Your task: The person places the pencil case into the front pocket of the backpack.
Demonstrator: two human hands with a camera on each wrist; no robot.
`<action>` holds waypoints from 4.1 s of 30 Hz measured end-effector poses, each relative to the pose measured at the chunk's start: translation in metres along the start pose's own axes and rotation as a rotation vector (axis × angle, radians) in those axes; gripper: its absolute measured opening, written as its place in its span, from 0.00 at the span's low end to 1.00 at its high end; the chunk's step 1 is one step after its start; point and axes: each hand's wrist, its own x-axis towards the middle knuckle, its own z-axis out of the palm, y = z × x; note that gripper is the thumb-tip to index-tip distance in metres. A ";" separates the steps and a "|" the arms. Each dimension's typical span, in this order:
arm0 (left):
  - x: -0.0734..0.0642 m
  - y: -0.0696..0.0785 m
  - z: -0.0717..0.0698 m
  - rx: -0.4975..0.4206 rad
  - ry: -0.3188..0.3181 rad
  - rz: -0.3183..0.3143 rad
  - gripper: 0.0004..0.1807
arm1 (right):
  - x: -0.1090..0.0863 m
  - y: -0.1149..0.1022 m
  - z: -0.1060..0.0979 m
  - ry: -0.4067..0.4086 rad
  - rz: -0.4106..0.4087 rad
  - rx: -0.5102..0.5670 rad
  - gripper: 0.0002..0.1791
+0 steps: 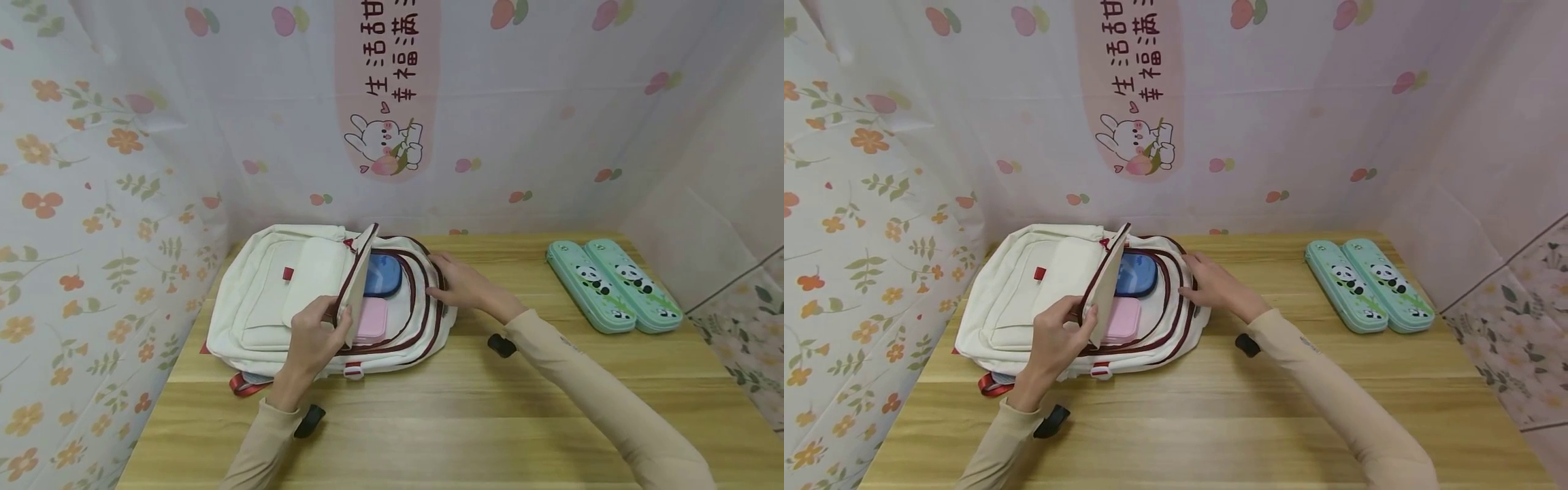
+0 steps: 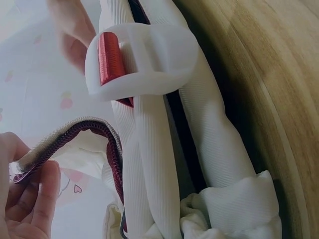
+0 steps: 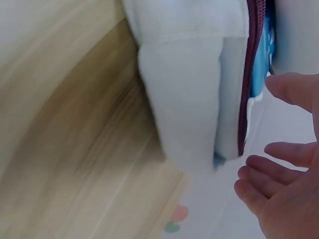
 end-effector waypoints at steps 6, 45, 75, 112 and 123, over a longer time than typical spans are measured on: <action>-0.001 0.001 0.000 -0.005 -0.005 -0.011 0.04 | -0.019 0.014 -0.003 0.021 0.065 0.011 0.41; -0.006 0.004 0.004 -0.021 0.012 -0.017 0.05 | -0.181 0.120 -0.040 0.378 0.442 -0.065 0.42; -0.005 0.006 0.006 -0.054 -0.002 -0.031 0.05 | -0.221 0.156 -0.024 0.409 0.710 -0.023 0.52; -0.003 0.001 0.006 -0.047 -0.008 -0.012 0.04 | -0.216 0.138 -0.018 0.555 0.783 0.020 0.50; -0.003 -0.001 0.006 -0.042 -0.016 -0.011 0.03 | -0.194 0.104 -0.024 0.578 0.592 0.005 0.47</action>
